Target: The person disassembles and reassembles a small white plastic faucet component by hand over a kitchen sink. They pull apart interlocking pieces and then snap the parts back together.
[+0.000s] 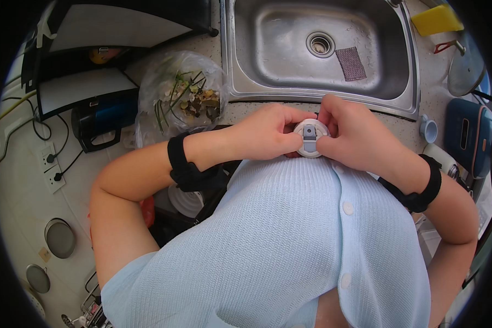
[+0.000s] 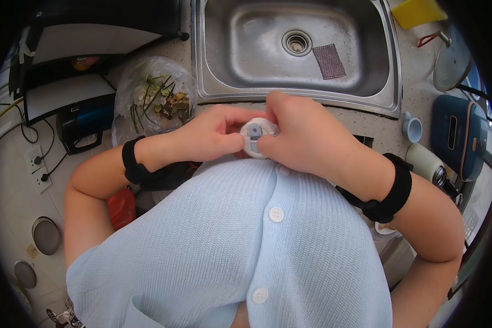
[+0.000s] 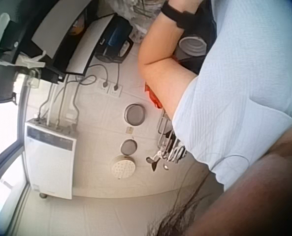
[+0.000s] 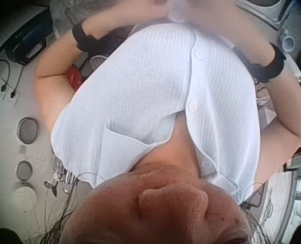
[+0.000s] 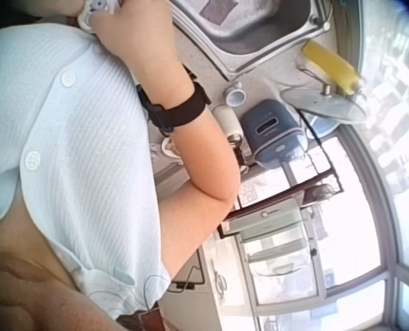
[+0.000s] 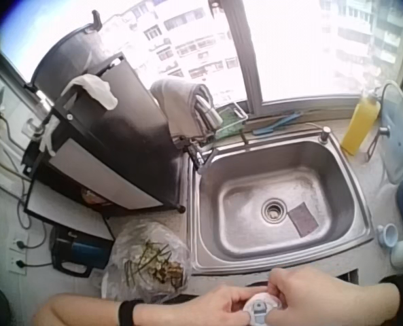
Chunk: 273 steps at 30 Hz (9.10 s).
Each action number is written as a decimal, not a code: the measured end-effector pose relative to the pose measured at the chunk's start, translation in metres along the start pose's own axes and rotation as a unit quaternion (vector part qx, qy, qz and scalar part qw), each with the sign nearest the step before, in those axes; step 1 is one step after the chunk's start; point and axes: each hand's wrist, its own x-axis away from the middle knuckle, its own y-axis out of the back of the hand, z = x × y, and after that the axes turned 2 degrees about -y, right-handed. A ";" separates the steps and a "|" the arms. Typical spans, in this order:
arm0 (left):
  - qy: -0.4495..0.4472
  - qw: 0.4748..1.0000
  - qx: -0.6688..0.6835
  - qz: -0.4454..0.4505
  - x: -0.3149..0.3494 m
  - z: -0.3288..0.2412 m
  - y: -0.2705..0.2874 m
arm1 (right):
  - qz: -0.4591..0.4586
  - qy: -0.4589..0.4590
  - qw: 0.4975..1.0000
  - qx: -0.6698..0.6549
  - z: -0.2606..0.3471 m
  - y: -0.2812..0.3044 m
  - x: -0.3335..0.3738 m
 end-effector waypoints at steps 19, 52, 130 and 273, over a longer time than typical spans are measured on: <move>-0.018 0.981 -0.173 -0.086 0.001 -0.003 -0.018 | -0.061 0.075 0.989 0.111 -0.002 -0.016 -0.002; -0.071 0.994 -0.055 -0.063 -0.007 0.010 -0.015 | -0.063 0.054 0.996 0.032 -0.011 -0.016 0.002; -0.082 0.991 -0.087 -0.065 0.011 0.019 -0.004 | 0.080 -0.013 0.988 -0.132 -0.015 -0.007 -0.004; 0.030 0.996 0.072 0.046 0.001 0.027 0.006 | 0.149 -0.082 0.961 -0.219 -0.027 0.002 -0.007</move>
